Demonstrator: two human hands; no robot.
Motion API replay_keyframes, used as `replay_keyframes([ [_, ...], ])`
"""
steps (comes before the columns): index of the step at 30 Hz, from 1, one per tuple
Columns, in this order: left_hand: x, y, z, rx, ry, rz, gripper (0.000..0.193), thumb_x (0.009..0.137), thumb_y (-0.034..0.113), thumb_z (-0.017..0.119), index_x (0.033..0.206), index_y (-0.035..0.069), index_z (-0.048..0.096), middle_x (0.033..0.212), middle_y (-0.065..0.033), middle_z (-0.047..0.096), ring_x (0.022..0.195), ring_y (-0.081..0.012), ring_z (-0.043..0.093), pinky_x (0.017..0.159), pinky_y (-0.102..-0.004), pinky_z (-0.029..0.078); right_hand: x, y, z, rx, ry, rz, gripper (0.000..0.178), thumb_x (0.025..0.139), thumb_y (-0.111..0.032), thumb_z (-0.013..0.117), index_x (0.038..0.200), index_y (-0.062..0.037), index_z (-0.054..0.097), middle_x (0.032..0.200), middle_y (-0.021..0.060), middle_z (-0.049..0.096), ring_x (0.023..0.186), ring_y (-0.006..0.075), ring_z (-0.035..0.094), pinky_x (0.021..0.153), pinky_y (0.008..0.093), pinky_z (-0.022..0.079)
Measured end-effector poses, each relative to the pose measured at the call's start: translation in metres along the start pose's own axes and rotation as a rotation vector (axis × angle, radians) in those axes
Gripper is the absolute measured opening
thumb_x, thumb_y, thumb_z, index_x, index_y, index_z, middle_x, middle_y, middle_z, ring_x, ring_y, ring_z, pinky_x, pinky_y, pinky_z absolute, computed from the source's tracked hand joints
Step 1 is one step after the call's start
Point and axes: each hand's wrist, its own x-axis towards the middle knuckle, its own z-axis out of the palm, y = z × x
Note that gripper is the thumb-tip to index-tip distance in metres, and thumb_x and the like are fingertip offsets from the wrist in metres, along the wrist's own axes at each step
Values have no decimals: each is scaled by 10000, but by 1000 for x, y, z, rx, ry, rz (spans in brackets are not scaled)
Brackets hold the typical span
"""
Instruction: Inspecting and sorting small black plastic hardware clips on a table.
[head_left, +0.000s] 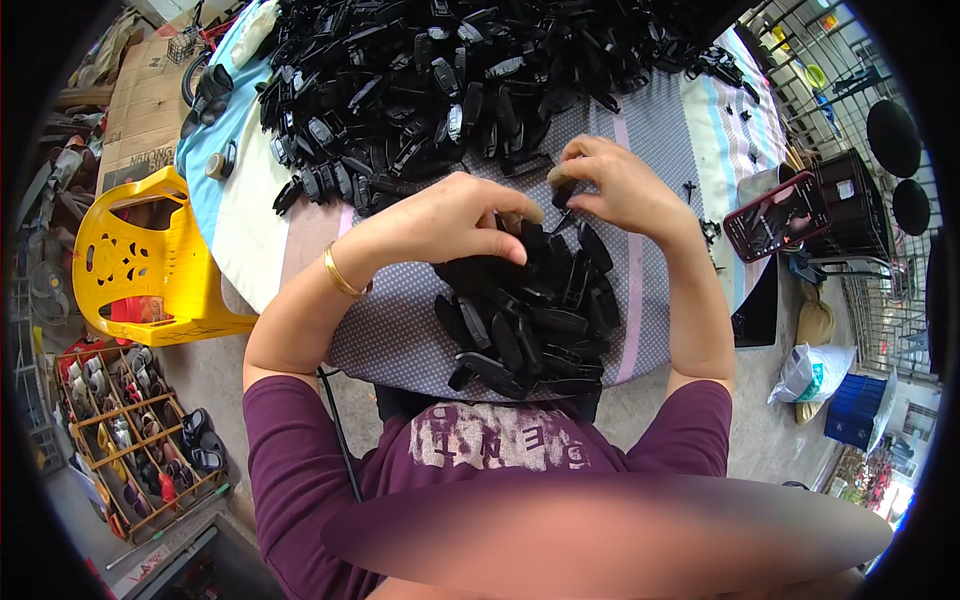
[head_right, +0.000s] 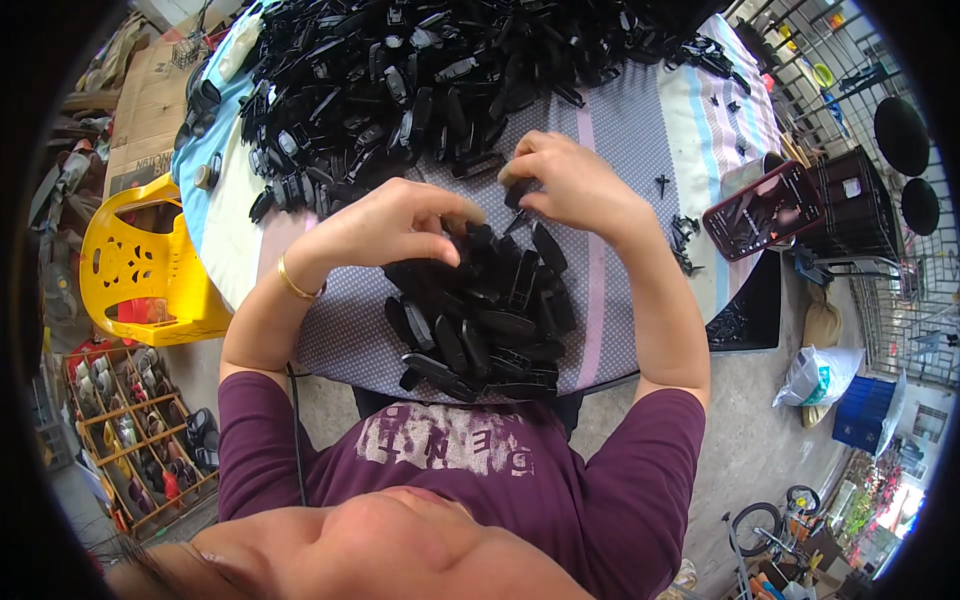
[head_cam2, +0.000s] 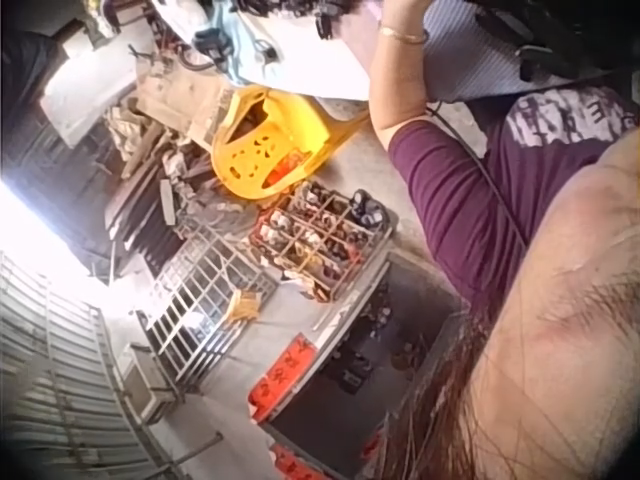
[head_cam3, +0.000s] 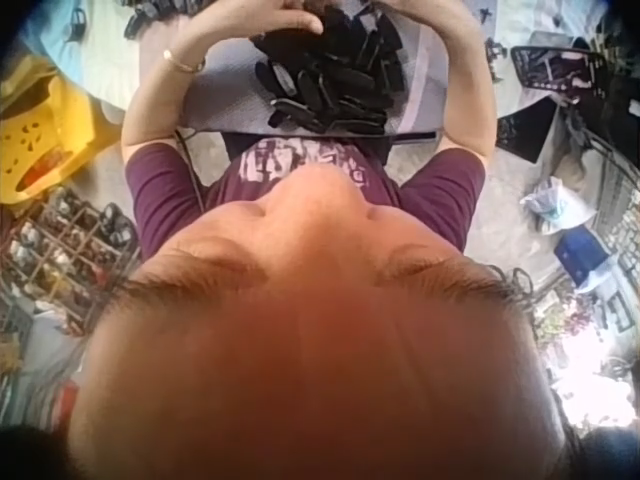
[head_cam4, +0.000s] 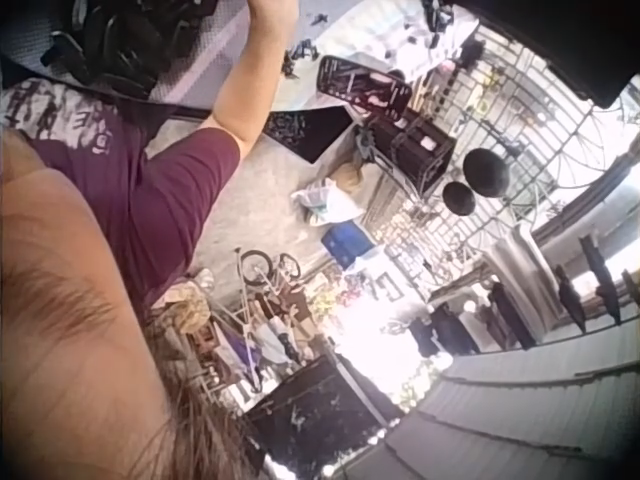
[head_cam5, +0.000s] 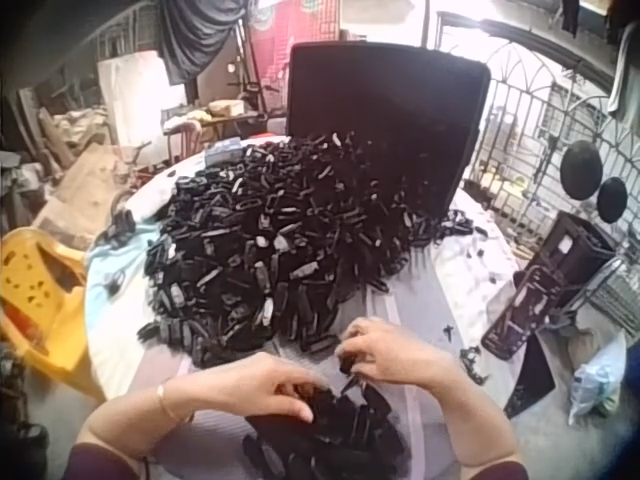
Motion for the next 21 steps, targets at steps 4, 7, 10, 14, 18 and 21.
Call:
replay_keyframes([
  [4,6,-18,-2,83,522,27,267,757,196,718,963,35,667,767,-96,625,656,-188,586,611,-285,478,4,-3,2,-64,-5,17,273,705,-89,692,972,-44,654,974,92,626,904,274,593,801,353,479],
  [7,16,-37,-11,646,947,66,341,719,264,735,971,52,645,847,-75,576,808,-235,542,711,-332,468,10,-8,7,154,149,-51,265,725,-79,702,979,-34,643,823,52,599,702,176,583,617,275,473],
  [10,30,-45,-14,763,985,39,378,707,270,741,991,46,631,867,-80,581,831,-242,548,728,-330,464,13,-21,9,477,225,89,235,783,-96,693,1001,-29,636,792,17,607,628,72,536,544,205,430],
  [14,31,-43,-11,733,950,-75,253,734,139,694,951,33,622,909,-85,578,873,-253,535,768,-339,460,17,-22,18,812,346,96,217,837,-110,666,1028,-17,625,814,-1,618,635,38,517,566,182,429],
  [18,29,-45,-6,687,961,32,194,719,89,671,894,41,604,912,-88,576,903,-266,515,782,-338,459,19,-15,25,1210,411,162,184,829,-77,668,997,-19,622,850,37,638,696,96,587,622,208,477],
  [21,29,-41,-2,708,962,198,180,714,65,669,855,34,560,837,-92,577,790,-252,533,707,-334,467,21,-15,31,1405,428,190,188,836,-77,657,1009,-19,613,890,64,650,766,140,629,670,242,515],
])
